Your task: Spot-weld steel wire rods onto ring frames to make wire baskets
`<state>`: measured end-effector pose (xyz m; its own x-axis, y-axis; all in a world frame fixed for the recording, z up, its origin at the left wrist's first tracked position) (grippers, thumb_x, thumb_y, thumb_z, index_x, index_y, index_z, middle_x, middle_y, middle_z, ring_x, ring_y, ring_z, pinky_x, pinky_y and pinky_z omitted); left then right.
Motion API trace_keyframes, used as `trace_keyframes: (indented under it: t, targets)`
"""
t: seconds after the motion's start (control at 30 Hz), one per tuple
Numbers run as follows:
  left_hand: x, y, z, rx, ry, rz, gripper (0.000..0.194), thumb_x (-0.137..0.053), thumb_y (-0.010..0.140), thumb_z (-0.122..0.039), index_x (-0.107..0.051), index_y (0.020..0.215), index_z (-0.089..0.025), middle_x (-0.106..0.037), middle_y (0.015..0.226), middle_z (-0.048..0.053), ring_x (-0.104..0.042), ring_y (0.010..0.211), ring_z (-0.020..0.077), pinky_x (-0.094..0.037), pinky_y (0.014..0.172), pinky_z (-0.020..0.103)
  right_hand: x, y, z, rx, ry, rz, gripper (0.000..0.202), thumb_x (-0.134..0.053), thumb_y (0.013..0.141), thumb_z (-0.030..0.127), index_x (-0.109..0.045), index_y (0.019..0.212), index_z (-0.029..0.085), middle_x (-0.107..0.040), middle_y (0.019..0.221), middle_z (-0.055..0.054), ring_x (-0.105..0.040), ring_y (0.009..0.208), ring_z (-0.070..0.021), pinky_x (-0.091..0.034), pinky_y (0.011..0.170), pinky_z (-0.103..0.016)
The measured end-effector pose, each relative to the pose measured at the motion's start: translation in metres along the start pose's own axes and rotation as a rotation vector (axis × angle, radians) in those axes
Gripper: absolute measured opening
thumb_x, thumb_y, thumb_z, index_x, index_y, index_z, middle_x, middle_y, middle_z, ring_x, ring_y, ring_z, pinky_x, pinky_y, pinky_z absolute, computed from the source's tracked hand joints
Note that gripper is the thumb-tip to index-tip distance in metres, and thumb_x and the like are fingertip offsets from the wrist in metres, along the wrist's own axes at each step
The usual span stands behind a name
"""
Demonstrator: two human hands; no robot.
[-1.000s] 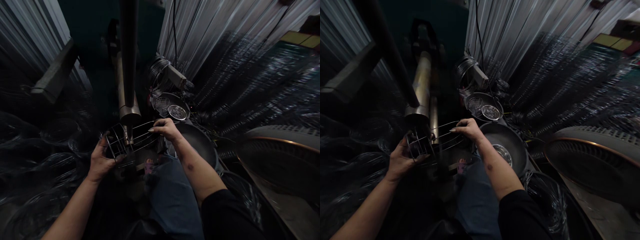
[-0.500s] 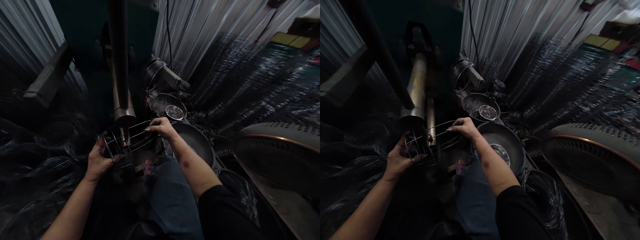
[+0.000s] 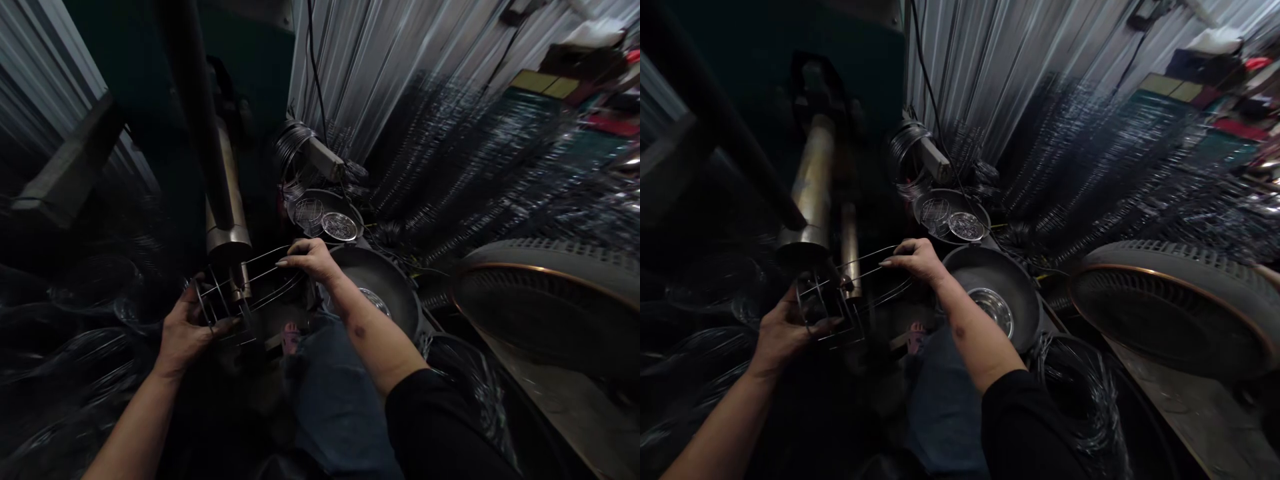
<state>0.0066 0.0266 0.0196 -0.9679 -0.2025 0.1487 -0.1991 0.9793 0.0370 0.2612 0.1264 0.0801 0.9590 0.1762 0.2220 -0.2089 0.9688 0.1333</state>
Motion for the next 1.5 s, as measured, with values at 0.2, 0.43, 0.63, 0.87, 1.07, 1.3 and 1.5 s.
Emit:
trace_keyframes:
  t: [0.2,0.43,0.63,0.87,1.07,1.3,1.5]
  targets:
    - [0.001,0.002,0.006,0.003,0.044,0.063,0.099,-0.089,0.051,-0.038,-0.046,0.139,-0.025,-0.063,0.123,0.008,-0.06,0.115,0.0301,-0.043,0.105,0.048,0.0,0.0,-0.002,0.095,-0.028,-0.012,0.036,-0.083,0.053,0.046,-0.067,0.056,0.014,-0.053,0.057,0.003,-0.047,0.057,-0.0096,-0.035,0.054,-0.024]
    - [0.001,-0.024,-0.005,0.007,-0.002,-0.004,0.104,-0.09,0.045,-0.04,-0.049,0.138,-0.019,-0.061,0.128,0.011,-0.057,0.118,0.0316,-0.04,0.108,0.048,-0.01,-0.037,0.008,0.222,-0.195,-0.327,0.032,-0.08,0.061,0.044,-0.072,0.079,0.019,-0.066,0.085,-0.004,-0.061,0.082,-0.0179,-0.047,0.079,-0.031]
    - [0.036,-0.113,0.027,0.324,-0.034,0.016,0.104,-0.093,0.035,-0.03,-0.054,0.131,-0.022,-0.064,0.121,0.01,-0.063,0.107,0.0314,-0.048,0.101,0.048,-0.027,-0.165,-0.011,0.226,-0.209,-0.317,0.016,-0.073,0.074,0.034,-0.069,0.072,0.02,-0.065,0.07,-0.002,-0.059,0.067,-0.0157,-0.048,0.067,-0.029]
    - [0.04,-0.153,0.047,0.808,-0.621,-0.048,0.051,-0.071,0.068,-0.049,-0.059,0.104,-0.015,-0.067,0.096,0.013,-0.068,0.084,0.0282,-0.058,0.07,0.045,-0.095,-0.246,-0.035,0.471,-0.467,0.255,0.042,-0.07,0.073,0.048,-0.07,0.102,0.018,-0.069,0.084,-0.009,-0.061,0.078,-0.0217,-0.049,0.072,-0.036]
    - [0.037,-0.167,0.047,0.888,-0.455,0.272,0.071,-0.064,0.066,-0.069,-0.064,0.101,-0.007,-0.068,0.089,0.018,-0.068,0.08,0.0306,-0.056,0.072,0.043,-0.123,-0.241,-0.015,0.167,-0.173,0.329,0.035,-0.066,0.077,0.03,-0.067,0.108,0.013,-0.072,0.088,-0.008,-0.065,0.079,-0.02,-0.05,0.078,-0.033]
    - [0.043,-0.171,0.041,0.213,0.34,0.21,0.105,-0.082,0.05,-0.054,-0.042,0.142,-0.021,-0.051,0.14,0.012,-0.046,0.13,0.0342,-0.037,0.11,0.048,-0.117,-0.222,-0.022,-0.395,0.216,0.198,0.029,-0.076,0.068,0.032,-0.069,0.091,0.016,-0.07,0.084,0.0,-0.064,0.081,-0.018,-0.051,0.077,-0.03]
    - [0.006,-0.17,0.027,0.198,0.357,0.008,0.113,-0.075,0.061,-0.056,-0.015,0.152,-0.029,-0.051,0.14,0.009,-0.05,0.126,0.0335,-0.038,0.108,0.05,-0.123,-0.183,0.005,-0.328,-0.098,0.135,0.035,-0.078,0.063,0.022,-0.065,0.095,0.019,-0.068,0.086,0.0,-0.061,0.082,-0.0183,-0.049,0.072,-0.028]
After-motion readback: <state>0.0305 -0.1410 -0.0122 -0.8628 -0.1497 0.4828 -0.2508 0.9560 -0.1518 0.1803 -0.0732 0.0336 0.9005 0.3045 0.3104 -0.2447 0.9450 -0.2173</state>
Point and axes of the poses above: each hand's wrist, its own y-axis towards the middle knuckle, its own x-axis out of the back of the hand, z = x × y, the point moved 1 cm from there along y, towards the middle knuckle
